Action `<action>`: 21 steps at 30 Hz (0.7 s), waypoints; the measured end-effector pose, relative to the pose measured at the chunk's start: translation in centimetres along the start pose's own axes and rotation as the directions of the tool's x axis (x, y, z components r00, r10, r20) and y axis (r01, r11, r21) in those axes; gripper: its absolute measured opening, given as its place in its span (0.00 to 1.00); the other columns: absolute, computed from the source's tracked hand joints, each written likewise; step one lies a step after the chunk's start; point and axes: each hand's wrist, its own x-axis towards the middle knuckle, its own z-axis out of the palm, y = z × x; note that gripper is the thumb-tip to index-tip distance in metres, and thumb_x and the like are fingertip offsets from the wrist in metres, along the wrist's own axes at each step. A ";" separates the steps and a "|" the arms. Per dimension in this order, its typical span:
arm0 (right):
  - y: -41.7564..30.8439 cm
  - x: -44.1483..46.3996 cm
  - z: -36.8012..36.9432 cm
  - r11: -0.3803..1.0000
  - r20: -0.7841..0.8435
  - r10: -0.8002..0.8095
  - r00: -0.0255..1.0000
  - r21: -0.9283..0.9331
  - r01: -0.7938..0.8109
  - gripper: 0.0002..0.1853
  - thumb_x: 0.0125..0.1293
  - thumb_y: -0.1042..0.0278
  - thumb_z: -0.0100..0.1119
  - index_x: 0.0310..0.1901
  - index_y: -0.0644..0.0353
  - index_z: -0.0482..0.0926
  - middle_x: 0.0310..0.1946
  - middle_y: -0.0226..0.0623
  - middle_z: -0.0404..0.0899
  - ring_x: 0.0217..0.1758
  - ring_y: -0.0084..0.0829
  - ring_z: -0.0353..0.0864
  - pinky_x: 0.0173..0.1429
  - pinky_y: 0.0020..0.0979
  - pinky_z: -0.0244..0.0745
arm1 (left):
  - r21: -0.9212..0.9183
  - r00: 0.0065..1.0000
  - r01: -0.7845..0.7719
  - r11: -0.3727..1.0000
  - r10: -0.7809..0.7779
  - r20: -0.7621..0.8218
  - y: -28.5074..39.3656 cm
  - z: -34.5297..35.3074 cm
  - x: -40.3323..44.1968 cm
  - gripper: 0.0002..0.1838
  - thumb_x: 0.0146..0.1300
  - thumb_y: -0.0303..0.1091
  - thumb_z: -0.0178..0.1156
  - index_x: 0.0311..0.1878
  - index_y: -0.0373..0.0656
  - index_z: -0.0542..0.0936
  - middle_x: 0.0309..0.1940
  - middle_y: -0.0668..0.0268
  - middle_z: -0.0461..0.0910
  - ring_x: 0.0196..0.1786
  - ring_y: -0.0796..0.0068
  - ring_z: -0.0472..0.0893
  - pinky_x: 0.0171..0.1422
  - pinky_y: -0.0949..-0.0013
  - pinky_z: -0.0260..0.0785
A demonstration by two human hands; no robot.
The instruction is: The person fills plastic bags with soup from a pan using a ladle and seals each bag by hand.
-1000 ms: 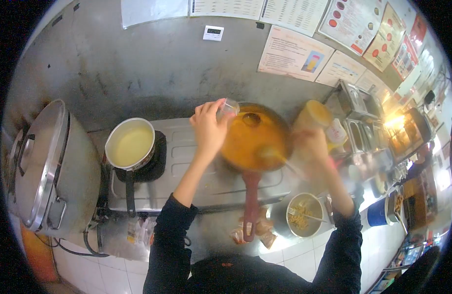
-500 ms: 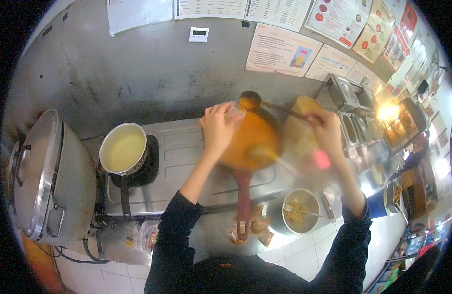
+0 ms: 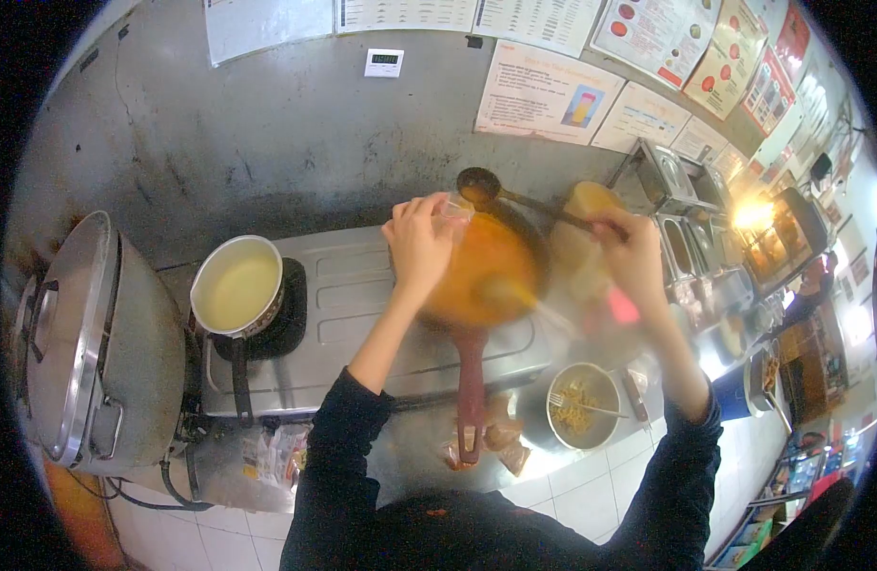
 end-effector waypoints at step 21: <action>3.1 -10.6 3.3 0.527 0.468 -0.547 0.694 -0.452 0.720 0.11 0.45 0.70 0.52 0.32 0.65 0.72 0.23 0.31 0.66 0.28 0.27 0.73 0.29 0.27 0.70 | -0.218 0.995 -0.069 0.973 0.052 -0.082 1.4 -5.3 -0.6 0.17 0.47 0.39 0.64 0.42 0.45 0.78 0.36 0.67 0.78 0.45 0.65 0.71 0.50 0.64 0.60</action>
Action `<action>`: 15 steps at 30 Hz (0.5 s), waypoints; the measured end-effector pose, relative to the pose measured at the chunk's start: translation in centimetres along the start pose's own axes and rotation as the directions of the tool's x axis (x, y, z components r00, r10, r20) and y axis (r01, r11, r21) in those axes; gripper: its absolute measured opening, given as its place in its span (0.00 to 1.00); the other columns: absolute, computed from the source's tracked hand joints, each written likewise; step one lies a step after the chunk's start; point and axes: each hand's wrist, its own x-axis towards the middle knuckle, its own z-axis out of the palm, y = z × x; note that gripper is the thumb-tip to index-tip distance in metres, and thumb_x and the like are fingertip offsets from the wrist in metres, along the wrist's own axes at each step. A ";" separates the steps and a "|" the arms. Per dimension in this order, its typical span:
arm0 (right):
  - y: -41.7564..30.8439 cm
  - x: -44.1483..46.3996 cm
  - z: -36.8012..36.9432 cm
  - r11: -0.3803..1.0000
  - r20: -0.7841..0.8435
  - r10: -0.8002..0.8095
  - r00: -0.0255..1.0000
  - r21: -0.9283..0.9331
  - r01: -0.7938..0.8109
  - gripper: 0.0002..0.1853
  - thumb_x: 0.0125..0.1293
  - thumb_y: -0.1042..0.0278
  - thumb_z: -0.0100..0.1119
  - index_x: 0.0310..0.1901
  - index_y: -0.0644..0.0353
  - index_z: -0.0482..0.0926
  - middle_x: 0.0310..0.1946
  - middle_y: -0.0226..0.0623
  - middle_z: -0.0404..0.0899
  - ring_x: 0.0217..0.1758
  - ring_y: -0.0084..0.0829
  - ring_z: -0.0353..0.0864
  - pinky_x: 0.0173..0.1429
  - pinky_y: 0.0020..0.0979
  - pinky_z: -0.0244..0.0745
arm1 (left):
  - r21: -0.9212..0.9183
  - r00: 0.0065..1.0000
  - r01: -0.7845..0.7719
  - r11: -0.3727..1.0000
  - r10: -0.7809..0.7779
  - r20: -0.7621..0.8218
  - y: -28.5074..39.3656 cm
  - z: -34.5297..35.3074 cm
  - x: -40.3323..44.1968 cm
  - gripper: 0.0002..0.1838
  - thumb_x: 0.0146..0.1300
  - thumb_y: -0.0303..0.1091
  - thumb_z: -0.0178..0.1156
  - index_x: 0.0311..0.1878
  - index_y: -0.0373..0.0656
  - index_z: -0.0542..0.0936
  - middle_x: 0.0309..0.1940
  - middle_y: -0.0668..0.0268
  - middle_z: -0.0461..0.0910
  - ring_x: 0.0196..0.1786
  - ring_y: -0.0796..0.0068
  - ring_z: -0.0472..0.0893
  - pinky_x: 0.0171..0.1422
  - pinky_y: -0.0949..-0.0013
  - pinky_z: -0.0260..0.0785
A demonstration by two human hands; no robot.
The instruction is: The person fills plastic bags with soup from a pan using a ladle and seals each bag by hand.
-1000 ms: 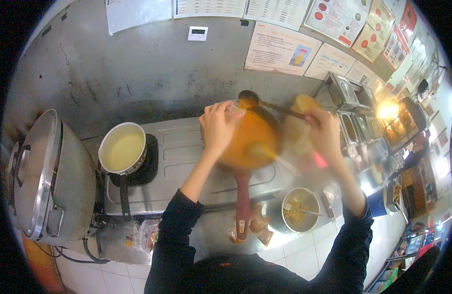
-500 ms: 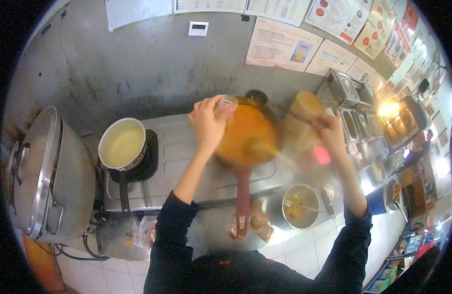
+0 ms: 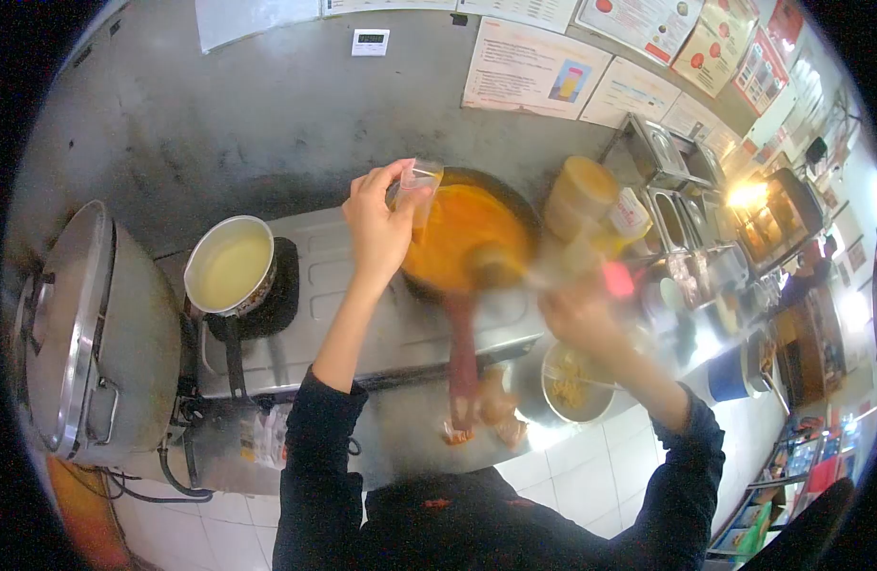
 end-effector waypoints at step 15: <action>-2.9 6.0 -6.4 0.379 -0.109 0.583 0.805 0.913 -0.150 0.19 0.53 0.76 0.56 0.49 0.60 0.72 0.30 0.39 0.75 0.33 0.40 0.76 0.34 0.33 0.71 | -0.044 0.990 -0.078 0.996 0.082 0.114 6.2 -0.8 -4.7 0.18 0.46 0.28 0.63 0.45 0.40 0.76 0.42 0.63 0.77 0.48 0.63 0.71 0.54 0.66 0.61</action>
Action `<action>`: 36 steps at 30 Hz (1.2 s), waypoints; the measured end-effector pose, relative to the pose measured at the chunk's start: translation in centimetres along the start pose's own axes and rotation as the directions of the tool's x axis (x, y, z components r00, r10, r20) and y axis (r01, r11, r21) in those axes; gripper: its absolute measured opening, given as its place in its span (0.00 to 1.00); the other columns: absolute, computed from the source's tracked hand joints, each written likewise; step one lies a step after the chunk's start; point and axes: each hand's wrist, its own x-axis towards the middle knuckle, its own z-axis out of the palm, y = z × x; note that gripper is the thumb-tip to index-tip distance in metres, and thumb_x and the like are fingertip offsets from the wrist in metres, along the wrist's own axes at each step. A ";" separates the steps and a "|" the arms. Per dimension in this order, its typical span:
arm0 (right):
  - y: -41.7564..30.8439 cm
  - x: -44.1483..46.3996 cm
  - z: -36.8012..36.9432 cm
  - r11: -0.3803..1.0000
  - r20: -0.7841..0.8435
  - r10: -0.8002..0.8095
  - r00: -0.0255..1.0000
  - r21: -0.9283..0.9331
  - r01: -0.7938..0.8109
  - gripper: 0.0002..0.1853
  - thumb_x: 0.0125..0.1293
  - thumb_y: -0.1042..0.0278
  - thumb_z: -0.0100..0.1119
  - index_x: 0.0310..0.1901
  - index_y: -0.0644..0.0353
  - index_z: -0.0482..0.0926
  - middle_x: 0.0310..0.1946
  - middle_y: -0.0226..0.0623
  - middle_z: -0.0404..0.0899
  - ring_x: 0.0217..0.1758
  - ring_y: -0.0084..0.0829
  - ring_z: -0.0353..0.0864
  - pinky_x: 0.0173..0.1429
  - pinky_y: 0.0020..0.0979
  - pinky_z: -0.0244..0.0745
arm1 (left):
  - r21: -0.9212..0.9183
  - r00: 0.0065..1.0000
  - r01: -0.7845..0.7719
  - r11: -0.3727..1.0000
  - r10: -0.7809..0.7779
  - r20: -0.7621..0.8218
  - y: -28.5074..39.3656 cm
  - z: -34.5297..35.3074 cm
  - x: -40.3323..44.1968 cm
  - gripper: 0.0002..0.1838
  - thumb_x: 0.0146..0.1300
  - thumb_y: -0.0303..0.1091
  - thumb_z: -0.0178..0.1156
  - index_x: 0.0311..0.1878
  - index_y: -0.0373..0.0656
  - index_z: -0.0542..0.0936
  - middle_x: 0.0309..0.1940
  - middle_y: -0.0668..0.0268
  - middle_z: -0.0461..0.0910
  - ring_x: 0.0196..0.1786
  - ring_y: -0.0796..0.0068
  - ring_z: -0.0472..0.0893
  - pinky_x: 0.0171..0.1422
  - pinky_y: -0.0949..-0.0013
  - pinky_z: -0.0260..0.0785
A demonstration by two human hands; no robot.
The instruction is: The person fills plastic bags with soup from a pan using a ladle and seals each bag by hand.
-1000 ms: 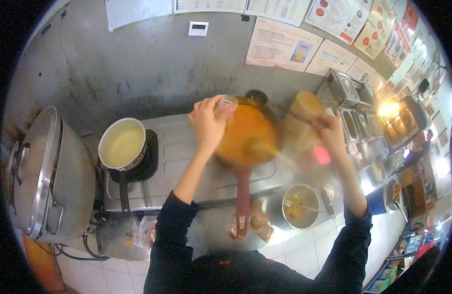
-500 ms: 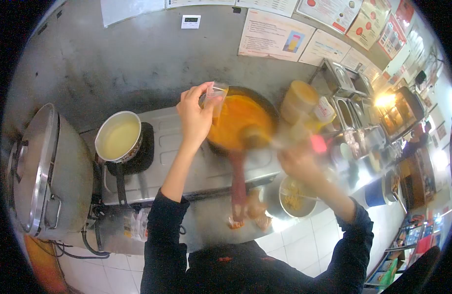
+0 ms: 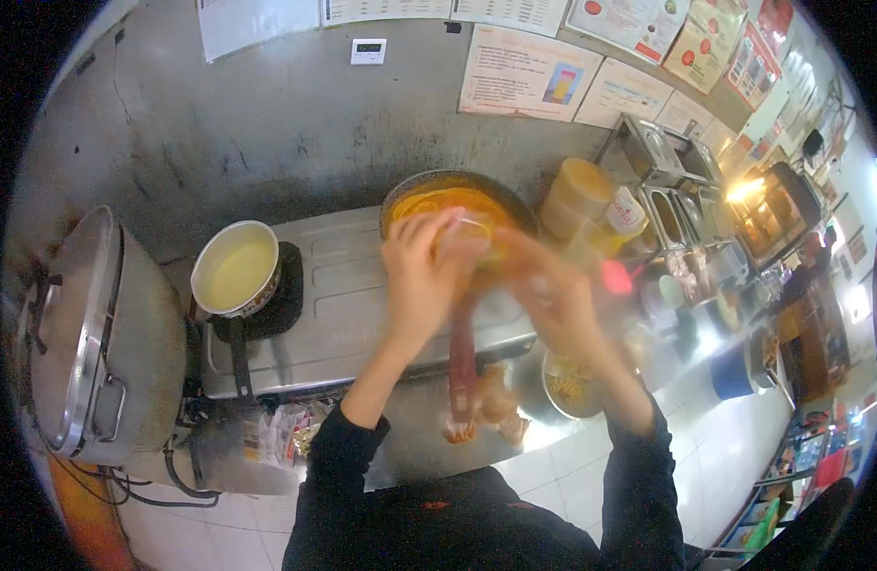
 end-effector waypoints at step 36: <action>-6.3 -9.2 1.2 0.941 -0.042 0.304 0.952 0.172 -0.293 0.18 0.47 0.79 0.60 0.43 0.64 0.74 0.32 0.42 0.80 0.36 0.32 0.82 0.39 0.26 0.75 | -0.291 0.993 0.121 0.949 -0.110 0.053 3.3 -4.5 -10.8 0.04 0.38 0.22 0.59 0.21 0.40 0.78 0.21 0.66 0.76 0.30 0.71 0.70 0.38 0.70 0.60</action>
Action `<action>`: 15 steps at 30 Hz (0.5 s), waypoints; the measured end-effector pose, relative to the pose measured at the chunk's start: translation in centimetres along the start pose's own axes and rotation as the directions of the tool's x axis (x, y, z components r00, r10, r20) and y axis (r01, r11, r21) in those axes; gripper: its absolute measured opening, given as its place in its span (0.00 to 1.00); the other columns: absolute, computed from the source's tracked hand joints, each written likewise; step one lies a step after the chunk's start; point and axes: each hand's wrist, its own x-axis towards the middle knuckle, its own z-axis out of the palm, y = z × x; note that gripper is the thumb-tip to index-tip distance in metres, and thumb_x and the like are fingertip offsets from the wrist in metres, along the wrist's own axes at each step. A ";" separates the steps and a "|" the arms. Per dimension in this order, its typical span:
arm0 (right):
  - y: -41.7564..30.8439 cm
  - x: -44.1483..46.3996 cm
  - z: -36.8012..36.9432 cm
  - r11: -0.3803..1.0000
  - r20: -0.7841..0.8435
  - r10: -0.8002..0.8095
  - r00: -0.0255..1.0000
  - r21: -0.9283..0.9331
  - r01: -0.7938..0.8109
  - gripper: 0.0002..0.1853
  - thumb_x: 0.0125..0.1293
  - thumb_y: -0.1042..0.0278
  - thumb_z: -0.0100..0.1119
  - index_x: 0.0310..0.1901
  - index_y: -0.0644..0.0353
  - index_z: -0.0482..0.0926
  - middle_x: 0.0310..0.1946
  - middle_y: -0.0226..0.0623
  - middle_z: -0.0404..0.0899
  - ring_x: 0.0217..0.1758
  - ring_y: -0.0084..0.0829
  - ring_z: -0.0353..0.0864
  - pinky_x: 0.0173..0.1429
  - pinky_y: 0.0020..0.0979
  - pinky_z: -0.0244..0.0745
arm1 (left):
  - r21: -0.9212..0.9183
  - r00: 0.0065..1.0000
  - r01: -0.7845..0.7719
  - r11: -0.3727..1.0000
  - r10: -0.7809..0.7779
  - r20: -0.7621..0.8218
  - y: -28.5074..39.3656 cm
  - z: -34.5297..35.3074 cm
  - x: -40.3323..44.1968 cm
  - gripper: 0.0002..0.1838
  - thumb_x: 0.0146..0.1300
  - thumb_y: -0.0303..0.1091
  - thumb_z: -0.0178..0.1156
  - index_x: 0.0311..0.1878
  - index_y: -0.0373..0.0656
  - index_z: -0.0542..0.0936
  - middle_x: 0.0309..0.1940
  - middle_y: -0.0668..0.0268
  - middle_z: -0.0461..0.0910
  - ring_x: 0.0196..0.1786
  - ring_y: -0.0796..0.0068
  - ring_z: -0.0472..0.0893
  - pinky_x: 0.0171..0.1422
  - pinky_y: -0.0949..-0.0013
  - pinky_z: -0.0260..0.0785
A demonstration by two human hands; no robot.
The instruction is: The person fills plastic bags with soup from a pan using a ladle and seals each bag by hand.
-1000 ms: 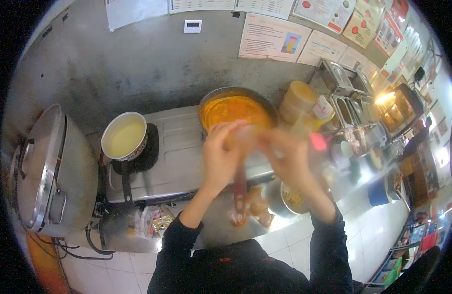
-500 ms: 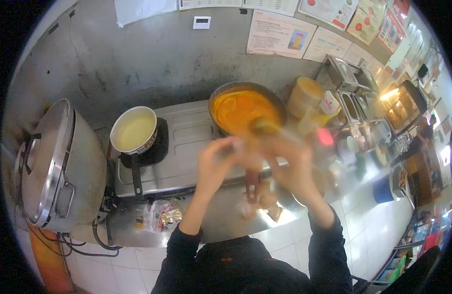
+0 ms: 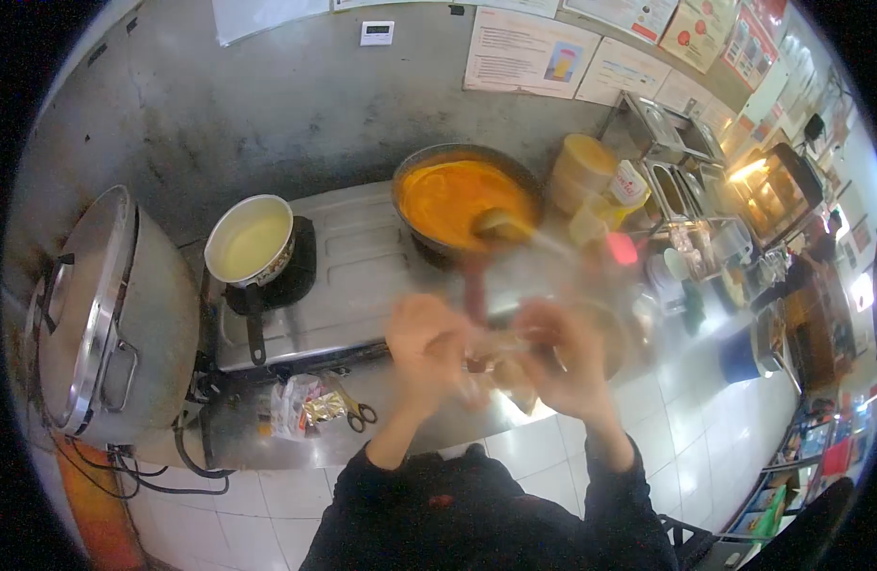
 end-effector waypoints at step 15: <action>2.7 -7.3 -6.8 0.920 -0.007 -0.193 0.981 -0.349 0.179 0.06 0.47 0.75 0.64 0.29 0.64 0.79 0.23 0.40 0.79 0.24 0.33 0.80 0.28 0.26 0.73 | 0.203 0.999 -0.041 0.978 0.036 0.031 6.1 9.7 -6.3 0.04 0.38 0.25 0.61 0.21 0.47 0.79 0.18 0.72 0.75 0.31 0.71 0.69 0.46 0.66 0.52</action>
